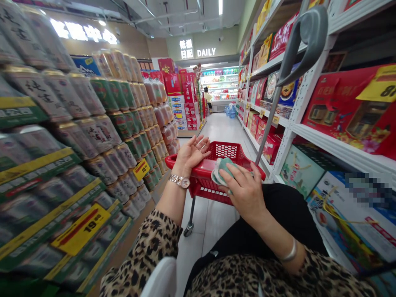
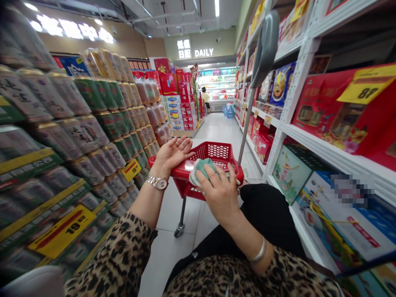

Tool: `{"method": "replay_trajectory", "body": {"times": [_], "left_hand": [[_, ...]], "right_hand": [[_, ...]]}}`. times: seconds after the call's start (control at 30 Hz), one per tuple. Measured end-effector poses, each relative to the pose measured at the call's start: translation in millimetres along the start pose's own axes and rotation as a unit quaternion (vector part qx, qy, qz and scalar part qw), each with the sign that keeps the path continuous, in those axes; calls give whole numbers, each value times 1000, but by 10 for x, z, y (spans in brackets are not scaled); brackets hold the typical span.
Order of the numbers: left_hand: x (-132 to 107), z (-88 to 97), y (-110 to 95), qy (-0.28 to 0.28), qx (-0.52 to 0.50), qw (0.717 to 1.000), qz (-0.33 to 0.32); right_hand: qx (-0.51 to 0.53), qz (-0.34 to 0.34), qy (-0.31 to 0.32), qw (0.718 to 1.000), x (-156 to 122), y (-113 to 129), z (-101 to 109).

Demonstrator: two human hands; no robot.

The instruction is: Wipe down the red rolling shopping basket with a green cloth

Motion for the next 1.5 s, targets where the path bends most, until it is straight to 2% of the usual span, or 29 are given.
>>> {"method": "replay_trajectory", "body": {"times": [0.17,0.3,0.47,0.57,0.6,0.63,0.67,0.73,0.77,0.8,0.83,0.9,1.0,1.07,1.2,1.33,1.4,1.5], "left_hand": [[-14,-18,24,-6,-2,1000,2],[-24,-38,77,9,5,1000,-3],[-47,-105,143,3,50,998,-27],[-85,-83,48,4,168,980,-104],[-100,-49,-23,15,243,960,-141],[-116,1,-110,27,335,925,-179],[-129,64,-203,39,439,872,-212],[-139,234,-393,24,633,730,-256],[-134,330,-471,2,700,664,-262],[-121,423,-522,-13,748,614,-252],[-104,503,-543,-18,781,578,-236],[-69,603,-511,-10,823,528,-209],[-47,597,-371,-13,851,479,-214],[-58,535,-286,-34,858,463,-221],[-123,407,-199,-62,865,450,-213],[-222,356,-193,-68,871,436,-217],[-268,366,-205,-65,872,432,-221],[-326,418,-240,-65,873,426,-229]], "right_hand": [[-12,5,-16,1000,-220,-240,192],[-17,-14,-34,999,-287,-332,230],[11,14,-50,999,-127,-137,51],[13,25,-49,998,-22,-21,-56],[10,23,-47,999,-7,-8,-75],[7,21,-44,999,-5,-8,-83],[5,20,-42,999,-14,-19,-82],[4,21,-41,999,-59,-61,-64],[2,20,-43,999,-86,-89,-51],[-1,16,-45,999,-111,-120,-41],[-5,10,-47,999,-131,-151,-35],[-14,-9,-53,998,-145,-207,-38],[-15,-40,-60,997,-91,-245,-87],[-10,-49,-62,997,-9,-216,-150],[-2,-30,-49,998,207,-6,-337],[12,27,-33,999,359,264,-492],[15,49,-43,998,364,333,-511],[22,35,-54,998,280,309,-472]]}}
Point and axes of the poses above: each hand's wrist, its own x-axis towards the middle knuckle, its own z-axis out of the back of the hand, y = z × x, the point moved 3 cm from there along x, towards the middle knuckle, and after that the axes turned 12 degrees about -z, right-handed, at the moved point
